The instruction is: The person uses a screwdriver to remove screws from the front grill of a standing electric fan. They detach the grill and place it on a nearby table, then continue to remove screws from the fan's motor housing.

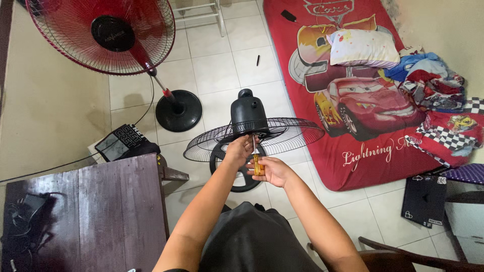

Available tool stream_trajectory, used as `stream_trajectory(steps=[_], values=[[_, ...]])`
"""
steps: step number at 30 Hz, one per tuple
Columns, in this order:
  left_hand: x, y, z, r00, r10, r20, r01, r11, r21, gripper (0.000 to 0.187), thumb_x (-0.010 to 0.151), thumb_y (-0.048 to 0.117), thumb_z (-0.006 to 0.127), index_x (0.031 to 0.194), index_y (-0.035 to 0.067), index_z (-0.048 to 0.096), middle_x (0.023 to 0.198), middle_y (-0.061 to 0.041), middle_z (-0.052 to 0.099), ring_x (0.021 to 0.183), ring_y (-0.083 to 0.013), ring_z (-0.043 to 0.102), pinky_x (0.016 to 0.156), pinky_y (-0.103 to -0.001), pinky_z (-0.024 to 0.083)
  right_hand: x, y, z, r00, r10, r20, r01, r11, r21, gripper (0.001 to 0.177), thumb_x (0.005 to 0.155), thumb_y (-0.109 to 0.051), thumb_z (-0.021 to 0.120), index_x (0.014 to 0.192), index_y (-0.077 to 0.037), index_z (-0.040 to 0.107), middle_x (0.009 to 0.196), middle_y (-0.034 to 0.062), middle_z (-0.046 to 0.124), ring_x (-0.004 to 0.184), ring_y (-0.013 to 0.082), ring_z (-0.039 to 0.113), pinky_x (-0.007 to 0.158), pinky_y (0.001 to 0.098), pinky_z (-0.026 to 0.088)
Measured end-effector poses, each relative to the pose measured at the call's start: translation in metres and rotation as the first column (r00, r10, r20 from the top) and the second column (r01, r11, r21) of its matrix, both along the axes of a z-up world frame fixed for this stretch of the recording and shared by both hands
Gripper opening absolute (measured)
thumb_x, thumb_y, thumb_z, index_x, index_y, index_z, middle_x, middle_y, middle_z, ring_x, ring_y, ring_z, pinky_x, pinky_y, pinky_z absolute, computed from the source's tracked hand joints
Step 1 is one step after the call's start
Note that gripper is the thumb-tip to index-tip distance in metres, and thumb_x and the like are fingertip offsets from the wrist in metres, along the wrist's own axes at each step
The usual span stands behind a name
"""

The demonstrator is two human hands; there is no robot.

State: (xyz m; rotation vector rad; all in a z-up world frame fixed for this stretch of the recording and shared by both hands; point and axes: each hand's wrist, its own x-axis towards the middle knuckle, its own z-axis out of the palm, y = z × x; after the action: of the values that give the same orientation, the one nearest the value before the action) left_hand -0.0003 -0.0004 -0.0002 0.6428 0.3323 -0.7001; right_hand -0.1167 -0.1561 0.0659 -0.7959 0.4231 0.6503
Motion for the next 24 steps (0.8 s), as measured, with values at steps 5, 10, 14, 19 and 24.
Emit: stream_trajectory(steps=[5,10,14,19,24], values=[[0.0,-0.004,-0.002,1.0,0.022,-0.01,-0.022,1.0,0.013,0.02,0.1,0.013,0.056,0.111,-0.001,0.063,0.109,-0.015,0.073,0.105,-0.0279,0.071,0.098,-0.041,0.055,-0.001,-0.004,-0.007,1.0,-0.01,0.022,0.01,1.0,0.006,0.021,0.103,-0.017,0.059,0.12,-0.004,0.06,0.118,0.0163,0.071,0.1,0.0288,0.072,0.07,0.0329,0.062],[0.001,-0.006,-0.001,0.999,0.039,-0.023,-0.038,0.998,0.054,0.014,0.1,0.012,0.058,0.106,0.0,0.063,0.107,-0.014,0.073,0.102,-0.0272,0.072,0.095,-0.042,0.056,-0.004,-0.005,-0.008,0.999,-0.036,-0.014,0.036,0.999,-0.035,0.015,0.101,-0.021,0.063,0.115,-0.014,0.06,0.112,0.0105,0.071,0.085,0.0183,0.072,0.058,0.0266,0.057],[0.0,-0.006,-0.001,0.999,0.03,-0.012,-0.029,0.998,0.048,0.014,0.1,0.013,0.059,0.105,0.002,0.064,0.106,-0.012,0.073,0.102,-0.0255,0.072,0.093,-0.04,0.056,-0.004,-0.004,-0.009,0.999,-0.039,-0.015,0.038,0.997,-0.061,0.013,0.102,-0.022,0.062,0.113,-0.015,0.059,0.114,0.0144,0.075,0.086,0.0193,0.073,0.054,0.022,0.054],[-0.001,-0.005,0.0,0.999,0.046,-0.005,-0.046,0.999,0.026,0.011,0.099,0.011,0.062,0.104,0.002,0.064,0.105,-0.012,0.073,0.101,-0.0266,0.072,0.094,-0.04,0.056,0.003,-0.002,-0.001,0.997,-0.017,-0.075,0.018,1.0,0.014,0.039,0.104,-0.035,0.048,0.121,-0.002,0.06,0.113,0.0203,0.074,0.093,0.0248,0.075,0.065,0.028,0.062],[-0.001,-0.005,0.002,0.999,0.045,-0.02,-0.044,0.998,0.042,0.012,0.098,0.012,0.061,0.104,0.001,0.064,0.104,-0.012,0.074,0.101,-0.0267,0.072,0.094,-0.04,0.057,0.004,-0.001,0.011,0.996,0.012,-0.092,-0.01,1.0,0.025,0.04,0.101,-0.027,0.044,0.122,0.003,0.059,0.12,0.0221,0.07,0.102,0.0299,0.075,0.079,0.0366,0.067]])
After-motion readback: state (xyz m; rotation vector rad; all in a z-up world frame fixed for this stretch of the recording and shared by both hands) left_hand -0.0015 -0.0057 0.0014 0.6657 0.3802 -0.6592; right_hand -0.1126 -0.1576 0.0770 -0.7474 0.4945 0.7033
